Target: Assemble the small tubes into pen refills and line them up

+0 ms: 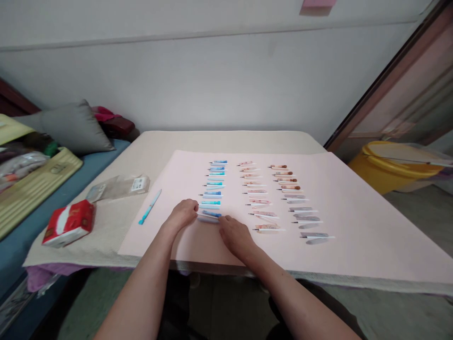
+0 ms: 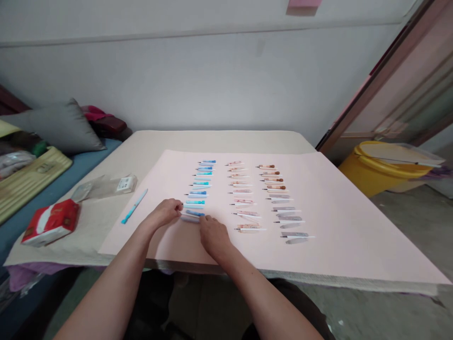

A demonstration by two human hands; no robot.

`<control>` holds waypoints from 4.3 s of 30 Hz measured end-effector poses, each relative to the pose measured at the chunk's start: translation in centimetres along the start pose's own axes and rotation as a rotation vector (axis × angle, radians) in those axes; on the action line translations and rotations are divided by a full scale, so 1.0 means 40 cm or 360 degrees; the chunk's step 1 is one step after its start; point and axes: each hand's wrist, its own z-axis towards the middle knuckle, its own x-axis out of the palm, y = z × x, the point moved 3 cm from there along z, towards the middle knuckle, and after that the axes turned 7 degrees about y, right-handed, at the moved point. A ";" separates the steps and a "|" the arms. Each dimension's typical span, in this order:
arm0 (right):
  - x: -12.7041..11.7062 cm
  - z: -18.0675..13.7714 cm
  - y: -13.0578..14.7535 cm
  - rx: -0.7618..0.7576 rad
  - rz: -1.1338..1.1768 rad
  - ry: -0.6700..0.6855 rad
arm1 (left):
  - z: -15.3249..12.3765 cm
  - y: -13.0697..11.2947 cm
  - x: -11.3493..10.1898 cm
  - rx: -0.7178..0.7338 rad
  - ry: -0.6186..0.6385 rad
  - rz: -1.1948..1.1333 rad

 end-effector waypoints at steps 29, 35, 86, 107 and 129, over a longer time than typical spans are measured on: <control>0.003 0.015 0.004 0.0054 -0.0115 0.0032 | -0.055 -0.073 0.032 0.0259 0.0017 0.0200; 0.008 0.019 0.007 0.0051 -0.0105 0.0042 | -0.050 0.012 -0.033 0.0186 -0.0052 -0.0075; -0.104 -0.054 -0.019 0.0070 -0.0082 -0.0140 | -0.074 0.008 -0.079 0.0185 -0.0279 -0.0552; -0.123 -0.069 0.001 0.0026 0.0052 -0.0417 | -0.059 -0.011 -0.066 0.0181 -0.0395 -0.0434; -0.117 -0.076 0.021 -0.0052 -0.0035 -0.0727 | -0.042 -0.035 -0.068 -0.0030 -0.0645 -0.0532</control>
